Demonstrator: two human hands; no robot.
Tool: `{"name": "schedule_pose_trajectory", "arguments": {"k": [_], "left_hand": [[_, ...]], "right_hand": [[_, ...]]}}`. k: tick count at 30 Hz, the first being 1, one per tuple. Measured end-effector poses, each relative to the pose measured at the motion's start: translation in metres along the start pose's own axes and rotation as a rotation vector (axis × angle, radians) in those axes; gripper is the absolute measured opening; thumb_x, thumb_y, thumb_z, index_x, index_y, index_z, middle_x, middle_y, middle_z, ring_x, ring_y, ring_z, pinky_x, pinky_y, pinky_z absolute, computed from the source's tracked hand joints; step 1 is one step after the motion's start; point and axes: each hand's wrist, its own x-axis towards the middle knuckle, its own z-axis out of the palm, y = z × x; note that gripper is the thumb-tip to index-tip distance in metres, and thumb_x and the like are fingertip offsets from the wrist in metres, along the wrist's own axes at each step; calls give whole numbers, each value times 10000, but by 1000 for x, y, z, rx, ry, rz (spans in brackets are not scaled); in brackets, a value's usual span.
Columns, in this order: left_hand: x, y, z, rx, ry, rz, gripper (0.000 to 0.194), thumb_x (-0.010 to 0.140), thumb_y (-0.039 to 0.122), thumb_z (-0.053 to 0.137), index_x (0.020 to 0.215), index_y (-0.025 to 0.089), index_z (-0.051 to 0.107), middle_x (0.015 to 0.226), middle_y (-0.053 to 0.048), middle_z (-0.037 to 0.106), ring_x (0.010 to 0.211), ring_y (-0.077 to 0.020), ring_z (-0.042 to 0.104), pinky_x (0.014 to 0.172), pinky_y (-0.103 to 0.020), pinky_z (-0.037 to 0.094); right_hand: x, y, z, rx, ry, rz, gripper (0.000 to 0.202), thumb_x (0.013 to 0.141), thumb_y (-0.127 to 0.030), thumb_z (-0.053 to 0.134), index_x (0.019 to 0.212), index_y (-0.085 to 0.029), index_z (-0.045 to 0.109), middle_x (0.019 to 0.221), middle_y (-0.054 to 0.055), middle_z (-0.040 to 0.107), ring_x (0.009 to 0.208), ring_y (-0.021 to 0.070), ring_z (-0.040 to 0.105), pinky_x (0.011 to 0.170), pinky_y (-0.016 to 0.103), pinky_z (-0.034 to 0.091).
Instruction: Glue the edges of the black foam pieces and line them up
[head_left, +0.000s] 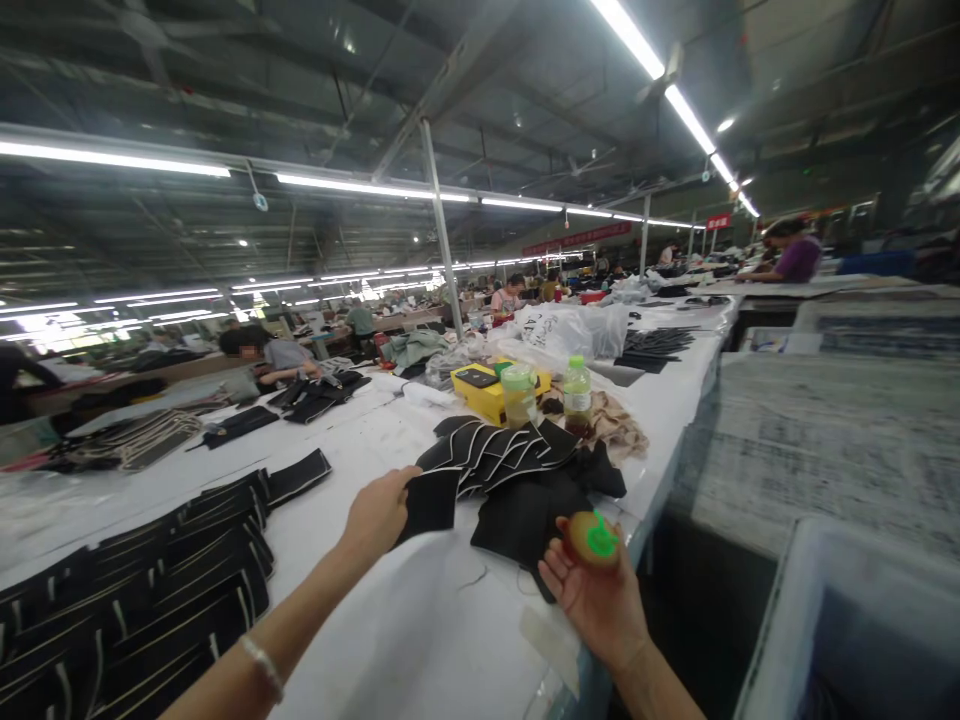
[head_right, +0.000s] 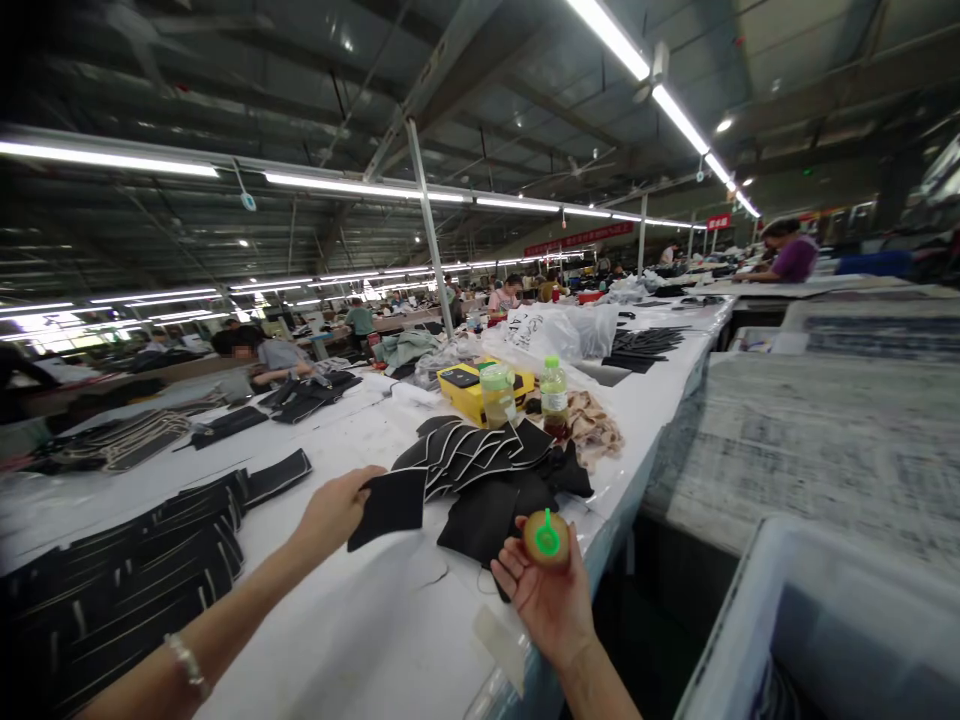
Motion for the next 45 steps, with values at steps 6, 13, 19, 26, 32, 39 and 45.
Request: {"name": "schedule_pose_trajectory", "arguments": {"k": [6, 13, 19, 26, 32, 39, 45], "left_hand": [[-55, -24, -17, -232, -482, -203, 392, 612, 14, 510, 901, 197, 702, 720, -7, 641, 689, -205, 610, 583, -246, 447], [-129, -8, 42, 69, -223, -148, 340, 751, 284, 634, 1083, 208, 636, 1170, -131, 539, 1166, -344, 459, 993, -460, 364], [-160, 17, 60, 291, -313, -70, 305, 779, 260, 555, 1053, 134, 600, 1179, -190, 492, 1056, -348, 517, 853, -443, 465], [-159, 27, 53, 244, -336, -101, 342, 759, 267, 610, 1057, 99, 608, 1181, -234, 487, 1092, -387, 494, 886, -480, 458], [-157, 38, 54, 273, -363, -127, 410, 700, 225, 622, 1080, 70, 612, 1197, -257, 473, 1090, -386, 496, 849, -458, 490], [-155, 35, 44, 352, -413, -45, 301, 750, 76, 500, 1011, 54, 648, 1116, -213, 555, 1004, -298, 580, 894, -383, 475], [-159, 26, 40, 367, -422, -6, 300, 821, 236, 513, 1043, 75, 635, 1147, -198, 537, 1029, -300, 571, 907, -377, 474]], "right_hand": [[2, -1, 3, -68, 34, 15, 491, 780, -572, 665, 1032, -151, 684, 936, 108, 716, 915, 206, 664, 977, 398, 439], [-2, -4, 39, -208, 60, 131, 482, 821, -549, 634, 1074, -138, 647, 1123, 173, 658, 1126, 323, 576, 979, 562, 411], [-36, -2, 72, -417, 130, -43, 377, 734, -359, 781, 1047, -210, 631, 1022, 71, 701, 943, 303, 656, 809, 551, 538], [-64, 14, 76, -788, 224, -217, 471, 631, -339, 849, 1010, -178, 620, 922, 54, 672, 788, 228, 644, 640, 344, 588], [-63, 16, 74, -1004, 222, -304, 566, 608, -374, 855, 1072, -197, 582, 983, 48, 626, 873, 245, 599, 702, 350, 561], [-60, 15, 64, -1269, 160, -390, 499, 672, -425, 807, 1068, -222, 581, 974, 25, 636, 920, 241, 588, 813, 317, 472], [-57, 16, 67, -1307, 174, -395, 497, 684, -456, 790, 1063, -223, 570, 963, 24, 631, 906, 248, 583, 800, 328, 461]]}}
